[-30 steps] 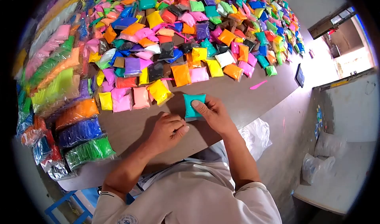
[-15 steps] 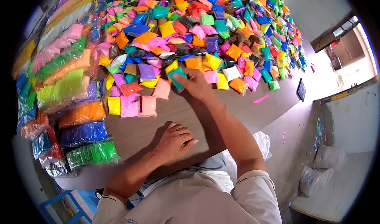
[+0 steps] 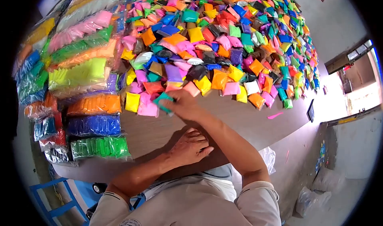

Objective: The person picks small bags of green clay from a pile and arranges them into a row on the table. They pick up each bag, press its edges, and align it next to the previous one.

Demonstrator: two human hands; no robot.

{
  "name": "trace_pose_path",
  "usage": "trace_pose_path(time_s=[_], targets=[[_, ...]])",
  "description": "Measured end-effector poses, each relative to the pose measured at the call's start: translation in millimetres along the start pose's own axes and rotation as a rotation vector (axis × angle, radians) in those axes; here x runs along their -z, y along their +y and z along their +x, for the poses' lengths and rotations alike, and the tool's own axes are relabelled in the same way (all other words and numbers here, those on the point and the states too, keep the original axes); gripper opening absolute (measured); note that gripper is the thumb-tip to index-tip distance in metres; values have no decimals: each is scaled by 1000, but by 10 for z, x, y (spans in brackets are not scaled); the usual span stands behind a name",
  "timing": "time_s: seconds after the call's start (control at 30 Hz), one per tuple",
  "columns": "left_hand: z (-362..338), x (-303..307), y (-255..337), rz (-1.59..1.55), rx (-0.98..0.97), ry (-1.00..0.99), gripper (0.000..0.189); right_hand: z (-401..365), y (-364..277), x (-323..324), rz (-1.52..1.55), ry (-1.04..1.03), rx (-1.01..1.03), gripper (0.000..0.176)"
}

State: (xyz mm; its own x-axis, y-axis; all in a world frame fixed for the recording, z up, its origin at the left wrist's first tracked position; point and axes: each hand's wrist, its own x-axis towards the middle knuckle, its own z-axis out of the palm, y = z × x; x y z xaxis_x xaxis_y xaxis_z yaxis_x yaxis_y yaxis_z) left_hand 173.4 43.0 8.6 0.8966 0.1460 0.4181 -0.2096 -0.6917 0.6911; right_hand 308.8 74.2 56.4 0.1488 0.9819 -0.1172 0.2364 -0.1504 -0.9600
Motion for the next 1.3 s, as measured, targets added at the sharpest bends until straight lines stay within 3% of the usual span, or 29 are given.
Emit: trace_pose_path(time_s=[0.13, 0.17, 0.3, 0.37, 0.4, 0.43, 0.47, 0.57, 0.67, 0.7, 0.9, 1.1, 1.2, 1.3], targets=[[-13, 21, -5, 6, 42, -81, 21, -45, 47, 101, -19, 120, 21, 35], [-35, 0, -8, 0, 35, -53, 20, -112, 2, 84, -58, 115, -73, 31], [-95, -105, -59, -29, 28, -28, 19, -271, -97, -94, 146, 67, -107, 25], [-100, -116, -85, -38, -29, 0, 24, -330, -173, -155, 115, 46, -208, 26], [-93, -85, -61, -40, 41, -73, 25, -354, -213, -185, 98, 35, -259, 26], [-76, -35, -11, -45, 113, -144, 27, -339, -55, -223, 110, -53, -138, 26], [-77, -12, 22, -52, 185, -216, 29, -341, -50, -264, 59, -72, -151, 26], [-161, -98, -24, -64, 118, -93, 31, -341, -19, -386, -47, -91, -159, 25], [-142, -127, -53, -16, 135, -148, 32, -304, 2, -377, 102, -116, -139, 25], [-144, -156, -59, -19, 220, -240, 32, -314, 6, -388, 96, -122, -163, 25], [-159, -217, -76, -107, 210, -197, 32, -219, -63, -464, -20, -204, -258, 29], [-162, -133, -12, -125, 287, -117, 31, -74, -233, -694, -309, -317, -137, 35], [-212, -218, -67, -85, 260, -129, 31, -53, -175, -727, -297, -210, -123, 36], [-273, -409, -151, -131, 213, -12, 30, -143, -314, -733, -777, -29, 183, 41]])
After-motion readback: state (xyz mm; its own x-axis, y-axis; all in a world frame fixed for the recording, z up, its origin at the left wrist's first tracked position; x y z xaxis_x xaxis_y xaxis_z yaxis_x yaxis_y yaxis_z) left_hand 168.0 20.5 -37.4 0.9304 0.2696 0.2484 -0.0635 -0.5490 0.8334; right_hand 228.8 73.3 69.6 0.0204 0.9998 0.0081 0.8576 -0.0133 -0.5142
